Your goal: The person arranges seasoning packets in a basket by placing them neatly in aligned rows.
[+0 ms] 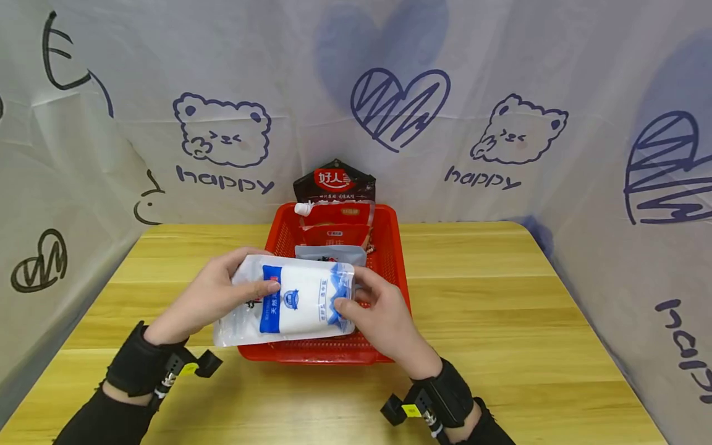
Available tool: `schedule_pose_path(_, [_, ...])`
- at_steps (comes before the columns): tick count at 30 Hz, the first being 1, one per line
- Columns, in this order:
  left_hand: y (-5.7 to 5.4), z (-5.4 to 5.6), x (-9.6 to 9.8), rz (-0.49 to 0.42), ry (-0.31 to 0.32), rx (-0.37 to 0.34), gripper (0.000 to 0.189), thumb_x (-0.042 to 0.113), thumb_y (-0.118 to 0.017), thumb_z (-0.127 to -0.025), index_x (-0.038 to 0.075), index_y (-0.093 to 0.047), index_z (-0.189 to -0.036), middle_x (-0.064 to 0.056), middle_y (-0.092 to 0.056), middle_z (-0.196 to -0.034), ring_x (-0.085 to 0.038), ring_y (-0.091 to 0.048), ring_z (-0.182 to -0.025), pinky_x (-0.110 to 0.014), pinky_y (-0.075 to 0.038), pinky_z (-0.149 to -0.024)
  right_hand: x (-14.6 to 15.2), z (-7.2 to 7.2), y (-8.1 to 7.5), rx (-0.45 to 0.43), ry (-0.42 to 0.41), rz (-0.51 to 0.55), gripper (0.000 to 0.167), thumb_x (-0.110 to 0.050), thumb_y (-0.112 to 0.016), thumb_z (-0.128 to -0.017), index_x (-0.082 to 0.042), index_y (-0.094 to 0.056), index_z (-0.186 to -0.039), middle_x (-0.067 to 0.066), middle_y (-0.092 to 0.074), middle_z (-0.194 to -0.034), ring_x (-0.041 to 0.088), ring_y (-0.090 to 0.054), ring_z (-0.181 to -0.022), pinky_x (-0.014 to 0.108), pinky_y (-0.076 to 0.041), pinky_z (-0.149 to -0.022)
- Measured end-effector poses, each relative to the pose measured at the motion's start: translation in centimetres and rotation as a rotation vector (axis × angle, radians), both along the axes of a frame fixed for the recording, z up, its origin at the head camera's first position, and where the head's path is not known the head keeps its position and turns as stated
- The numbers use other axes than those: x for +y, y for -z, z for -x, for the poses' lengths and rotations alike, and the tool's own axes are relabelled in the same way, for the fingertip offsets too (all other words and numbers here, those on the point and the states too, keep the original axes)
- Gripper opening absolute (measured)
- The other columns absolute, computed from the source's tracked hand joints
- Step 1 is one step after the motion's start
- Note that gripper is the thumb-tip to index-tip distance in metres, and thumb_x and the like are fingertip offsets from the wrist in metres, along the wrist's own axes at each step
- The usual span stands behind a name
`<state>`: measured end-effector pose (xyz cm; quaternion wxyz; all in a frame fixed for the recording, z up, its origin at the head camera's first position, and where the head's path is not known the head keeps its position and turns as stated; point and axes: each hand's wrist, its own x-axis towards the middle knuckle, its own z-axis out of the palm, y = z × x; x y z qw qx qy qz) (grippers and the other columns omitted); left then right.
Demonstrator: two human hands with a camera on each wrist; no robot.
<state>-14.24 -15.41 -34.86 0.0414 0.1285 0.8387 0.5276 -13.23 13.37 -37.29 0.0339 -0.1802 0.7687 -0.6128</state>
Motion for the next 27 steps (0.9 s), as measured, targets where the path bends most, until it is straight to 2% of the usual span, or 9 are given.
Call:
schedule_pose_path(2, [0.3,-0.1,0.2,-0.026,0.015,-0.028,0.050,0.027,-0.080,-0.093,0.008,-0.060,-0.134,-0.014,-0.073,-0.108,-0.024,-0.076,-0.080,-0.040,-0.063,-0.065,0.0,0.0,0.0,-0.009,-0.002,-0.014,0.049,-0.008,-0.071,-0.097,0.001,-0.055,-0.143,0.021,-0.065,-0.131,0.031,-0.072,-0.109,0.036,-0.059,-0.090])
schedule_pose_path(4, [0.6,-0.2,0.4,-0.031,0.009,-0.027,0.046,0.025,-0.080,-0.094,0.007,-0.061,-0.132,-0.014,-0.074,-0.107,-0.024,-0.077,-0.080,-0.040,-0.063,-0.065,0.0,0.1,0.0,-0.013,-0.005,-0.033,0.049,-0.009,-0.071,-0.097,0.001,-0.056,-0.143,0.020,-0.065,-0.130,0.031,-0.072,-0.109,0.037,-0.060,-0.088])
schedule_pose_path(12, [0.7,-1.1,1.3,-0.017,-0.078,0.058,0.033,0.013,-0.078,-0.094,0.005,-0.065,-0.123,-0.017,-0.073,-0.113,-0.028,-0.077,-0.089,-0.041,-0.064,-0.070,0.2,0.6,0.3,-0.025,-0.107,-0.062,0.050,-0.012,-0.073,-0.097,-0.004,-0.055,-0.144,0.020,-0.062,-0.132,0.032,-0.069,-0.110,0.037,-0.061,-0.086])
schedule_pose_path(18, [0.3,-1.4,1.6,0.039,-0.107,0.132,0.026,0.008,-0.077,-0.094,0.007,-0.067,-0.118,-0.017,-0.072,-0.113,-0.030,-0.075,-0.091,-0.044,-0.064,-0.072,0.5,0.9,0.2,0.054,-0.125,-0.101,0.051,-0.010,-0.074,-0.096,-0.010,-0.057,-0.144,0.016,-0.061,-0.137,0.033,-0.067,-0.114,0.042,-0.059,-0.094])
schedule_pose_path(22, [-0.2,-1.6,2.0,0.092,-0.094,0.216,0.024,0.007,-0.078,-0.092,0.009,-0.068,-0.113,-0.014,-0.073,-0.110,-0.028,-0.074,-0.089,-0.045,-0.064,-0.073,0.6,1.0,-0.1,0.150,-0.131,-0.162,0.051,-0.012,-0.075,-0.095,-0.012,-0.059,-0.144,0.010,-0.061,-0.141,0.029,-0.065,-0.119,0.045,-0.057,-0.099])
schedule_pose_path(27, [-1.2,-1.8,2.9,0.208,-0.030,0.376,0.024,0.006,-0.081,-0.089,0.012,-0.068,-0.108,-0.008,-0.076,-0.103,-0.021,-0.075,-0.084,-0.038,-0.064,-0.074,0.2,1.0,-0.9,0.252,-0.136,-0.263,0.050,-0.017,-0.079,-0.094,-0.016,-0.063,-0.141,0.001,-0.063,-0.139,0.022,-0.062,-0.118,0.044,-0.057,-0.098])
